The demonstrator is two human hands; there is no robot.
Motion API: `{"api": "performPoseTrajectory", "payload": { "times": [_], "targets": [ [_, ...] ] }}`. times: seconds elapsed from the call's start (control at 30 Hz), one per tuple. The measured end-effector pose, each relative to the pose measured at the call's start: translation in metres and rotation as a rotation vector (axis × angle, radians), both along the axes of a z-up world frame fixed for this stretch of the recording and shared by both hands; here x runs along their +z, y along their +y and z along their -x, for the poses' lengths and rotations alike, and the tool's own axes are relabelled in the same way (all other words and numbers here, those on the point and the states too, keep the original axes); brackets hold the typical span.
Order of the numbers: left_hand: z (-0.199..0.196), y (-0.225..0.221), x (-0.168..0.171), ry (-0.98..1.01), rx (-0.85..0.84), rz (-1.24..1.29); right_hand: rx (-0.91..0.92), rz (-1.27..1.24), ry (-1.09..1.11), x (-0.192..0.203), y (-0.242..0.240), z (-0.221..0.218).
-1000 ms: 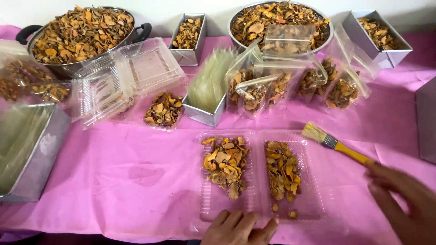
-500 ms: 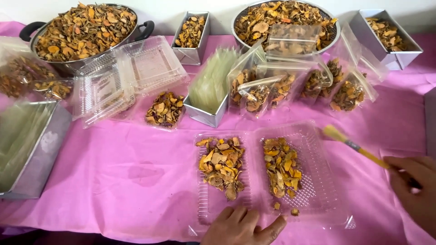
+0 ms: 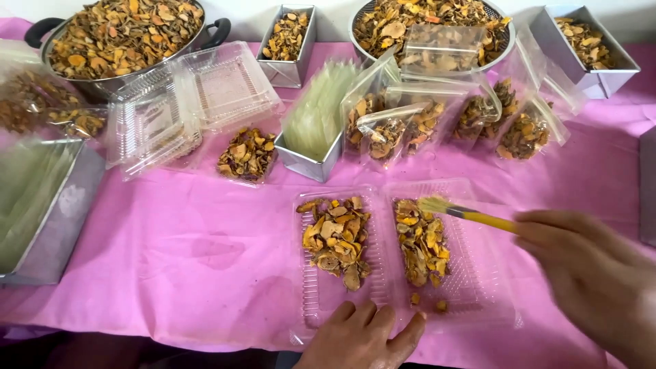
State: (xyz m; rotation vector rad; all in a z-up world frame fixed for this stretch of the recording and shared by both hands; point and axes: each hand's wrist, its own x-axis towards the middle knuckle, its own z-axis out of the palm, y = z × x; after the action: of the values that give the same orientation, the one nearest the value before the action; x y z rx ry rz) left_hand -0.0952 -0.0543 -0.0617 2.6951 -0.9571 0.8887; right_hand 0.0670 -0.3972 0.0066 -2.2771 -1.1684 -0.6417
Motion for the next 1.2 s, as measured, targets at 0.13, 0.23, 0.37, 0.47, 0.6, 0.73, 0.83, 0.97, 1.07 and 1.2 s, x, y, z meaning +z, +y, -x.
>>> {"api": "performPoseTrajectory", "payload": {
  "times": [0.13,0.23,0.37,0.47,0.6,0.73,0.83,0.97,1.07,1.2],
  "targets": [
    [-0.001,0.001,-0.002,-0.029,0.011,0.004,0.158,0.123,-0.125,0.024,0.103,0.031],
    [0.005,0.003,-0.001,0.159,-0.002,-0.032,0.247,0.217,-0.093,0.021,0.09,0.039],
    [0.0,0.002,-0.011,0.254,0.014,0.01,0.169,0.127,-0.133,0.035,0.077,0.051],
    [-0.002,0.003,-0.011,0.233,-0.003,0.024,0.107,0.127,-0.158,0.041,0.084,0.041],
    [-0.005,0.006,-0.003,0.011,-0.043,0.037,0.121,0.197,-0.082,0.043,0.102,0.029],
    [-0.004,0.01,-0.003,0.031,-0.044,0.013,0.149,0.224,-0.06,0.029,0.084,0.032],
    [-0.005,0.011,-0.001,0.026,-0.043,0.014,0.095,0.147,-0.04,0.037,0.078,0.037],
    [-0.008,0.009,-0.001,0.026,-0.05,0.0,0.077,0.166,-0.109,0.043,0.09,0.028],
    [-0.008,0.011,-0.005,0.023,-0.064,-0.001,0.262,0.201,-0.103,0.041,0.114,0.026],
    [-0.006,0.016,0.0,0.13,-0.079,-0.031,0.367,0.299,0.034,0.027,0.087,0.039]
  ]
}}
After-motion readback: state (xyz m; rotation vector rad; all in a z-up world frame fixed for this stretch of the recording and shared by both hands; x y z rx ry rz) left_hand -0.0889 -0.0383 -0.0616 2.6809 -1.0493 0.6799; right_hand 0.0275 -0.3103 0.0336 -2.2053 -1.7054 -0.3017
